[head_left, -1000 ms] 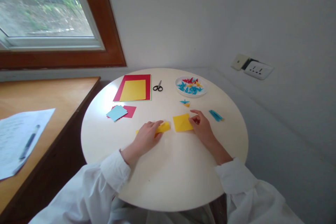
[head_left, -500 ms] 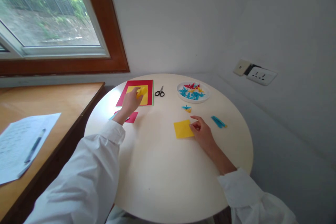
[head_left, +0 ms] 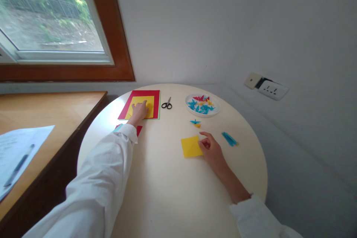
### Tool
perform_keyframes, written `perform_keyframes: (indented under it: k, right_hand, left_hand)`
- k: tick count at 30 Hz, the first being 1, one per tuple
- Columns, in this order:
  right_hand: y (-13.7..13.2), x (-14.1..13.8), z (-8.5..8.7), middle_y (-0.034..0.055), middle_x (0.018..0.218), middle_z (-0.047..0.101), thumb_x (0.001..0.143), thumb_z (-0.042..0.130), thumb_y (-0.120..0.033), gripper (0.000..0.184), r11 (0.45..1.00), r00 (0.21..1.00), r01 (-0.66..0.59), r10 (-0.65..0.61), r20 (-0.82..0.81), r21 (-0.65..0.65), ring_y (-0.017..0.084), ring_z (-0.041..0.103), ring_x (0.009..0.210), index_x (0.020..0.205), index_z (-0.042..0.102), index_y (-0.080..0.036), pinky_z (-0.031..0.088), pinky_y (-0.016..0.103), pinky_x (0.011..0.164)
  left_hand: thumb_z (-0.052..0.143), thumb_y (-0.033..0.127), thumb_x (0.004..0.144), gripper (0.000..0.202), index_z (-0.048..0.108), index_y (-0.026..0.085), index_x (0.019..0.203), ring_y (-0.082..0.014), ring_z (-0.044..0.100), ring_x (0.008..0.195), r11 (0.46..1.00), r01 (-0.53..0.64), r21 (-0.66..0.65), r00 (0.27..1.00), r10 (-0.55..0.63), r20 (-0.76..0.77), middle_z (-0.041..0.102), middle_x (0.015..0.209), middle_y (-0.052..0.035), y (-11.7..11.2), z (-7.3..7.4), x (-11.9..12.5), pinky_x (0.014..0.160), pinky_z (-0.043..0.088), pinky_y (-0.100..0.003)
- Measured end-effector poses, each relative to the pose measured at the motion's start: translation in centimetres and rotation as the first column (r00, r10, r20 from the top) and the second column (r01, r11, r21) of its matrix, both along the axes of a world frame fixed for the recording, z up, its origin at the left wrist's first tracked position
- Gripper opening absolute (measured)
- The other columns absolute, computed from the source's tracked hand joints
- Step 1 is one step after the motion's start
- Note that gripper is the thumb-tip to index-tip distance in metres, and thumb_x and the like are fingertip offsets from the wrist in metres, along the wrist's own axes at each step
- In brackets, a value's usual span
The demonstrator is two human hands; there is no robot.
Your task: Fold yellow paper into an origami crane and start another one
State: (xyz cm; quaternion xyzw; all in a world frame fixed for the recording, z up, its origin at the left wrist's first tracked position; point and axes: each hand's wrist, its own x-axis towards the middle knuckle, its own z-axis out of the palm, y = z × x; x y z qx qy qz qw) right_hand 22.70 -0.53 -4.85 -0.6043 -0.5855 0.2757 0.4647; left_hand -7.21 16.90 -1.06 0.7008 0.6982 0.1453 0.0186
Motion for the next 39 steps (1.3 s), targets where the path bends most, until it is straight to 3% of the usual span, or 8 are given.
perform_keyframes:
  k: [10,14,20,23,26,28,31,39]
  right_hand:
    - [-0.4,-0.6,1.1,-0.0006,0.066,0.063,0.073,0.054,-0.030,0.037,1.000,1.000,0.002,-0.002,0.001,0.001,0.013,0.049,0.051,0.108,0.056,-0.017,0.041,0.027,0.053]
    - [-0.4,-1.0,1.5,-0.0003,0.069,0.065,0.074,0.056,-0.029,0.037,0.999,1.000,-0.018,0.018,0.002,0.049,0.013,0.051,0.057,0.110,0.056,-0.019,0.040,0.026,0.058]
    - [-0.7,-1.6,1.7,-0.0005,0.071,0.066,0.076,0.058,-0.027,0.034,0.989,0.997,-0.075,0.073,0.013,0.125,0.015,0.060,0.069,0.110,0.056,-0.021,0.042,0.028,0.066]
    - [-0.9,-1.6,1.6,0.0006,0.076,0.067,0.076,0.060,-0.027,0.034,0.980,0.997,-0.074,0.069,0.035,0.184,0.016,0.060,0.072,0.109,0.057,-0.022,0.045,0.030,0.068]
    - [-0.9,-1.6,1.7,0.0031,0.085,0.068,0.075,0.063,-0.028,0.029,0.953,0.992,-0.094,0.067,0.104,0.287,0.019,0.060,0.080,0.104,0.062,-0.024,0.047,0.034,0.074]
    - [-0.8,-1.5,1.8,0.0045,0.088,0.068,0.077,0.063,-0.028,0.016,0.925,0.983,-0.133,0.078,0.164,0.356,0.021,0.059,0.087,0.092,0.066,-0.025,0.047,0.038,0.080]
    - [-0.6,-1.2,1.8,0.0044,0.086,0.068,0.080,0.059,-0.024,0.010,0.881,0.952,-0.210,0.086,0.293,0.425,0.021,0.059,0.087,0.079,0.069,-0.026,0.044,0.040,0.082]
    - [-0.8,-0.9,1.1,0.0039,0.090,0.071,0.081,0.052,-0.008,0.021,0.816,0.751,-0.484,0.202,0.628,0.316,0.018,0.061,0.090,0.082,0.067,-0.023,0.040,0.037,0.083]
  left_hand:
    - [0.043,0.024,0.086,0.039,0.056,0.008,0.119,-0.0321,0.050,0.118,0.985,0.170,-0.027,0.968,-0.162,0.190,0.057,0.125,-0.0205,-3.0,1.6,2.7,0.101,0.035,-0.046]
    - [0.054,0.041,0.082,0.044,0.060,0.015,0.117,-0.0217,0.064,0.095,0.883,0.453,-0.120,0.841,-0.379,0.386,0.065,0.117,-0.0114,-7.3,1.5,5.6,0.081,0.050,-0.029]
    - [0.065,0.037,0.070,0.034,0.070,0.016,0.096,-0.0163,0.064,0.072,0.735,0.664,-0.139,0.665,-0.495,0.560,0.072,0.095,-0.0065,-11.9,1.0,8.1,0.066,0.051,-0.027]
    - [0.059,0.031,0.075,0.019,0.070,0.015,0.078,-0.0139,0.059,0.062,0.730,0.676,-0.104,0.635,-0.505,0.584,0.069,0.072,-0.0025,-12.6,1.0,8.4,0.059,0.046,-0.025]
    - [0.055,0.029,0.080,0.018,0.067,0.016,0.080,-0.0140,0.059,0.067,0.778,0.627,0.030,0.612,-0.517,0.599,0.068,0.079,-0.0037,-13.4,0.9,8.4,0.063,0.047,-0.026]
    - [0.055,0.029,0.082,0.016,0.065,0.017,0.081,-0.0154,0.060,0.075,0.782,0.589,0.204,0.580,-0.585,0.567,0.068,0.085,-0.0059,-14.0,0.7,8.3,0.068,0.048,-0.029]
    - [0.051,0.028,0.087,0.018,0.066,0.019,0.082,-0.0180,0.059,0.086,0.690,0.619,0.376,0.585,-0.724,0.366,0.068,0.090,-0.0085,-14.7,0.2,7.9,0.077,0.049,-0.034]
    - [0.039,0.017,0.093,0.027,0.065,0.015,0.094,-0.0192,0.059,0.090,0.500,0.850,0.167,0.526,-0.829,-0.193,0.068,0.103,-0.0094,-16.1,-1.0,6.7,0.082,0.046,-0.036]
